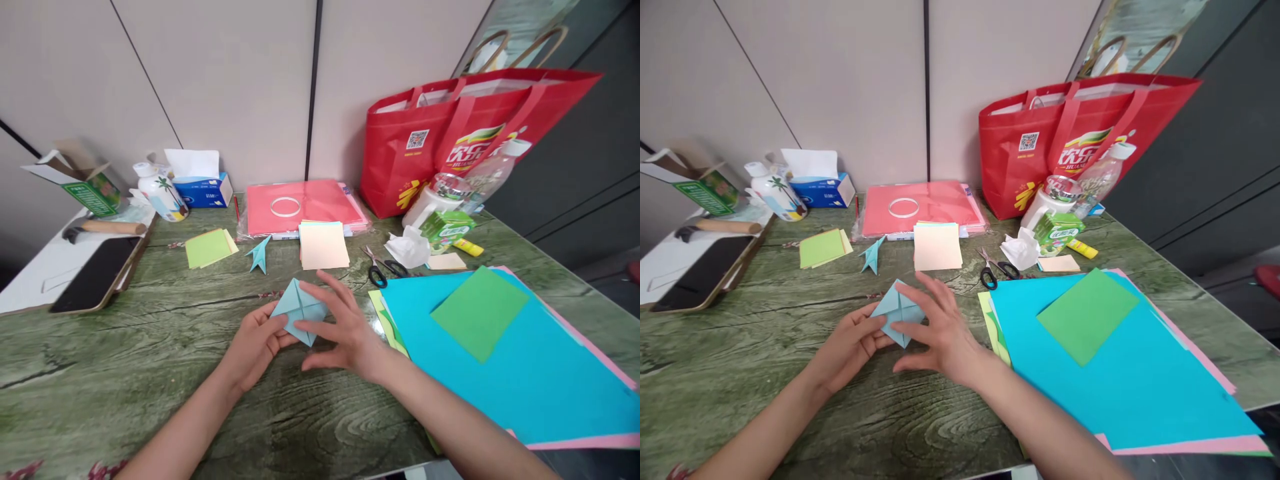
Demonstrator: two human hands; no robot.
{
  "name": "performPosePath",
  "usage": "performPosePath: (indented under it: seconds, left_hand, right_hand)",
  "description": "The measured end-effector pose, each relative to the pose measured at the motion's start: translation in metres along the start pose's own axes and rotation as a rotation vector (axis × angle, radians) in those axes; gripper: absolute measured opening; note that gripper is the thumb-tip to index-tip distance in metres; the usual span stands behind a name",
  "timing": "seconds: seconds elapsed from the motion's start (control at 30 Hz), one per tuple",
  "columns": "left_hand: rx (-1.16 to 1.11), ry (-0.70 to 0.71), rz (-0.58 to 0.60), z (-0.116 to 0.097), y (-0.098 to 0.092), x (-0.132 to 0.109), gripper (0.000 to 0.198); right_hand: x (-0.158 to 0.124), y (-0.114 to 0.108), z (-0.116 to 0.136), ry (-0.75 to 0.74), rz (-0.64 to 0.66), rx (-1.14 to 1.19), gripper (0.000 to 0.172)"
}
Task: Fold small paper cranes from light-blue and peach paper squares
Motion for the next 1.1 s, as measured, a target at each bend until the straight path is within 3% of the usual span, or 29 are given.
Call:
performPosePath:
  seconds: [0.13, 0.33, 0.6, 0.93, 1.1]
  left_hand:
    - [-0.043, -0.001, 0.027, -0.0018, -0.0021, 0.0004, 0.018]
    - [-0.03, 0.003, 0.081, -0.0032, -0.0015, 0.0007, 0.018]
    - [-0.01, 0.028, 0.028, -0.0016, 0.0007, 0.0017, 0.015]
    - [0.123, 0.08, 0.003, 0.0024, 0.002, 0.0009, 0.022]
    - [0.126, 0.06, 0.02, 0.0024, 0.0024, -0.0001, 0.029]
  right_hand:
    - [0.0, 0.0036, -0.001, -0.104, -0.01, -0.013, 0.023]
    - [-0.0018, 0.006, -0.0009, -0.137, -0.012, 0.027, 0.021]
    - [-0.0021, 0.0079, 0.0012, -0.145, -0.103, 0.055, 0.015]
    - [-0.0002, 0.0095, 0.0051, 0.103, -0.164, 0.288, 0.008]
    - [0.0018, 0.0093, 0.0042, 0.278, -0.092, 0.448, 0.009]
Point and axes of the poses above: each hand's wrist, its own x-axis towards the middle knuckle, its own y-axis out of the palm, z = x × y, the point moved 1 cm from there along x, towards the middle knuckle, and after that the axes turned 8 degrees about z, right-handed, at the moved point
